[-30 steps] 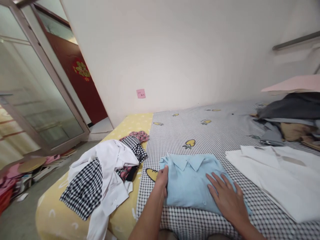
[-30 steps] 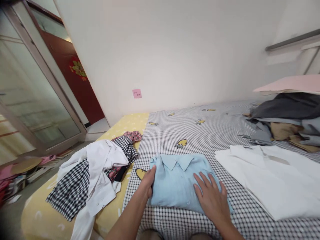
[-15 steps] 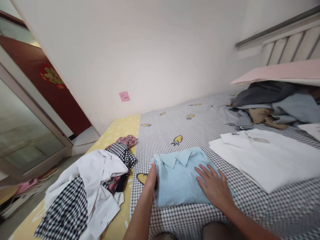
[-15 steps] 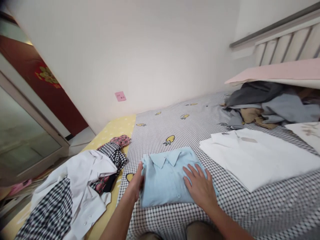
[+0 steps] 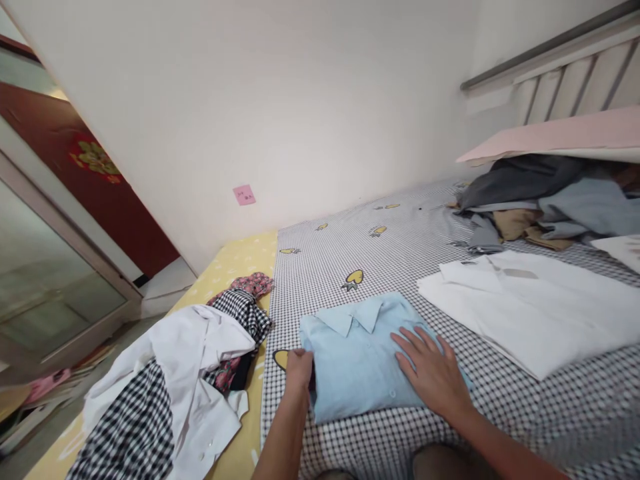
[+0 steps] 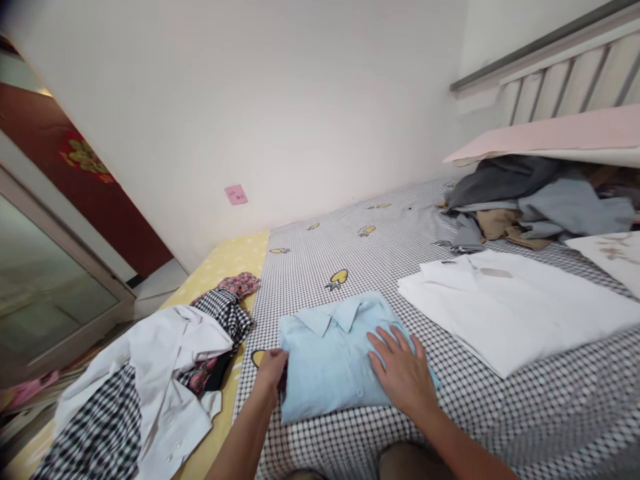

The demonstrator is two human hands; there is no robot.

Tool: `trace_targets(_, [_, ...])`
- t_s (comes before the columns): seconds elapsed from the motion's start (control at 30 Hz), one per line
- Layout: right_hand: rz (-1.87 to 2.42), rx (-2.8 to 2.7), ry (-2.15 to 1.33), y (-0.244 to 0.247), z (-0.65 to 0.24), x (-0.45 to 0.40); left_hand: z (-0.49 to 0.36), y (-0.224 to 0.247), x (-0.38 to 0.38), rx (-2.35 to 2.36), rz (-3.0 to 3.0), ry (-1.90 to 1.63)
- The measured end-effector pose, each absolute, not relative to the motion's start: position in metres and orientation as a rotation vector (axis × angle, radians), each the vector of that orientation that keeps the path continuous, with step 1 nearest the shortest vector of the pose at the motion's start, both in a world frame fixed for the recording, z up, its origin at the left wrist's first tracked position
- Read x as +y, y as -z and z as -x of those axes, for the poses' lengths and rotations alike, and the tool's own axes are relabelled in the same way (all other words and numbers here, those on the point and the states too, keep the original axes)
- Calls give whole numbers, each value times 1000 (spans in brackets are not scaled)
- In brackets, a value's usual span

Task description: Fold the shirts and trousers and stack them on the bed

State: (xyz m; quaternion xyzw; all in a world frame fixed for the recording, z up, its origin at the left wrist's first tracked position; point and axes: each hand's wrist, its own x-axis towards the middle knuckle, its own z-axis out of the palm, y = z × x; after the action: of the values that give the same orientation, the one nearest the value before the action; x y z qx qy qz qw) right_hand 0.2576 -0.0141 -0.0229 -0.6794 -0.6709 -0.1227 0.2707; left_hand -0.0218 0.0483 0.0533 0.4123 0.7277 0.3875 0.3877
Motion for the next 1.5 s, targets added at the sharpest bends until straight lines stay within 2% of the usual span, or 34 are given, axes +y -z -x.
trace_targets(0.13, [1836,-1818,276,19,-257,-15,8,-86,42,2051,-1320,-967])
trace_targets(0.23, [1852,-1814,256,17,-257,-15,-17,-102,38,2255,-1833,-885])
trace_targets(0.3, [1857,-1814,262,17,-257,-16,-31,-97,39,2349,-2169,-798])
trace_targets(0.4, [1855,-1832,291,18,-258,-16,-35,-61,49,2390,-2373,-660])
trace_targets(0.5, [1873,-1843,320,20,-260,-16,-23,-12,60,2411,-2383,-457])
trace_targets(0.63, [1906,-1861,294,18,-259,-17,-10,22,66,2462,-2375,-467])
trace_targets(0.93, [1957,-1909,162,18,-285,-22,-13,21,66,2520,-2427,-444])
trace_targets(1.1, [2087,-1570,52,12,-327,-20,-14,19,64,2552,-2448,-417])
trace_targets(1.2, [2045,-1375,30,-22,-325,10,-15,17,63,2557,-2452,-451])
trace_targets(1.33, [2042,-1479,-138,-63,-293,65,-16,18,62,2561,-2462,-505])
trace_targets(1.5, [2096,-1577,-195,-55,-265,104,-14,24,64,2545,-2489,-639])
